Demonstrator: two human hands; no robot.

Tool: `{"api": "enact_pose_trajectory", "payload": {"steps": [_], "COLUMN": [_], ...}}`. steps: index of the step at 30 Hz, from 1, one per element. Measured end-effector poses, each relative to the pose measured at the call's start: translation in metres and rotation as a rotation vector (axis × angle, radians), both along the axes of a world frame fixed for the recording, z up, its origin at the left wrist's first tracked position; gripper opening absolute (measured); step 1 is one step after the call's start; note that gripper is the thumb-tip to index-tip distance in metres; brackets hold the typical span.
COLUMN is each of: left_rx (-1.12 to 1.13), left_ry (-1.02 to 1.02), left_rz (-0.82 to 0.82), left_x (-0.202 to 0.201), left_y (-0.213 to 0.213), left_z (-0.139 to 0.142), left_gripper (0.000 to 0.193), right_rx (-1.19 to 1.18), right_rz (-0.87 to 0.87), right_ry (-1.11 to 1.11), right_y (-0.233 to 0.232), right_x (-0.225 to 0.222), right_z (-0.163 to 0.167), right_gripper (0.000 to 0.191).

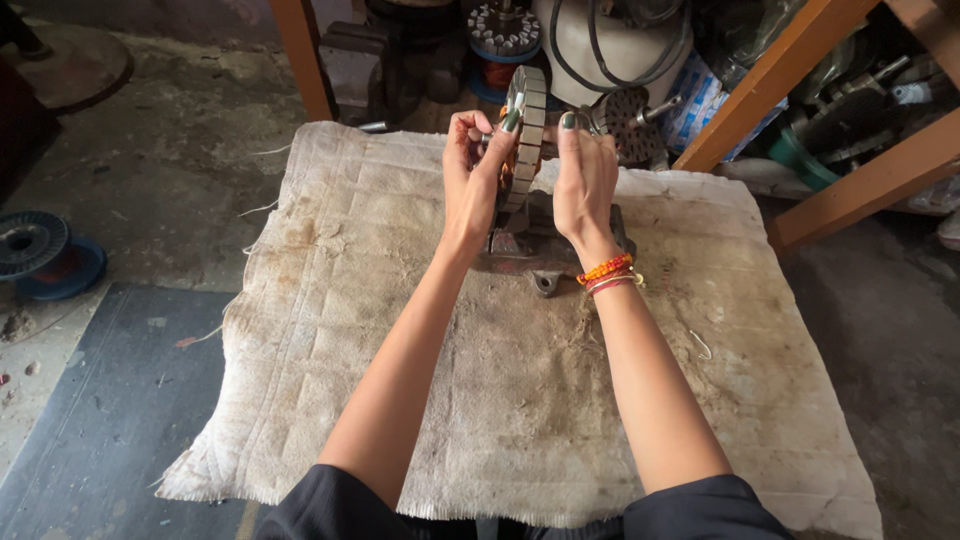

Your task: The person works on a motor armature clamped in a vise on a cloth-covered bench, threading and pressing copper wire into the slots around the commutator. They rotate the armature to reach different sections and continue seating the wire by hand around the circumference.

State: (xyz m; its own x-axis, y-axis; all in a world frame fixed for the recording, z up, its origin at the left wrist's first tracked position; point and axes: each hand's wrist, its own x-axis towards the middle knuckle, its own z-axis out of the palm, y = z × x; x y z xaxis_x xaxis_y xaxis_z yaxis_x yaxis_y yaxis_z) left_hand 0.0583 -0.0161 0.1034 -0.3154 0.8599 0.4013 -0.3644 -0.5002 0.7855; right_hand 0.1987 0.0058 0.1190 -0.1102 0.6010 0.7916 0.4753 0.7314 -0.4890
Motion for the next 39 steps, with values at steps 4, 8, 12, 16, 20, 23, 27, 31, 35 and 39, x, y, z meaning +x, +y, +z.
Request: {"api": "enact_pose_trajectory", "payload": {"steps": [4, 8, 12, 16, 20, 23, 27, 31, 35, 39], "left_rx": [-0.023, 0.024, 0.028, 0.025, 0.071, 0.014, 0.016, 0.029, 0.004, 0.013], "left_ry": [-0.021, -0.011, -0.007, 0.012, -0.029, -0.005, -0.032, 0.006, 0.028, 0.008], "left_rz": [-0.013, 0.003, 0.001, 0.028, 0.008, 0.019, -0.008, 0.024, 0.031, 0.026], "left_x": [-0.002, -0.001, -0.001, -0.001, -0.002, -0.001, -0.001, -0.001, -0.002, -0.002], "left_y": [0.0, 0.002, 0.005, 0.007, 0.007, 0.005, 0.004, 0.003, 0.004, 0.005], "left_z": [0.0, 0.0, -0.002, -0.007, -0.01, -0.005, 0.001, -0.003, -0.004, -0.004], "left_gripper": [0.02, 0.024, 0.025, 0.023, 0.019, 0.022, 0.027, 0.024, 0.023, 0.026], "right_rx": [-0.087, -0.079, -0.168, -0.087, -0.072, -0.083, -0.045, -0.087, -0.136, 0.03], "right_rz": [-0.055, -0.063, -0.086, -0.025, -0.033, -0.051, -0.045, -0.056, -0.093, -0.057], "right_ry": [-0.093, -0.098, -0.121, -0.047, -0.07, -0.103, -0.089, -0.08, -0.099, -0.073], "right_y": [-0.001, -0.002, 0.002, 0.007, 0.007, 0.004, 0.002, 0.003, 0.005, 0.002], "right_x": [-0.001, -0.001, 0.001, 0.0, 0.0, -0.001, 0.0, 0.0, -0.003, -0.002], "right_z": [0.003, 0.005, 0.003, -0.002, -0.003, -0.001, 0.001, -0.001, -0.003, -0.002], "right_gripper": [0.064, 0.062, 0.064, 0.063, 0.063, 0.061, 0.058, 0.062, 0.065, 0.059]}}
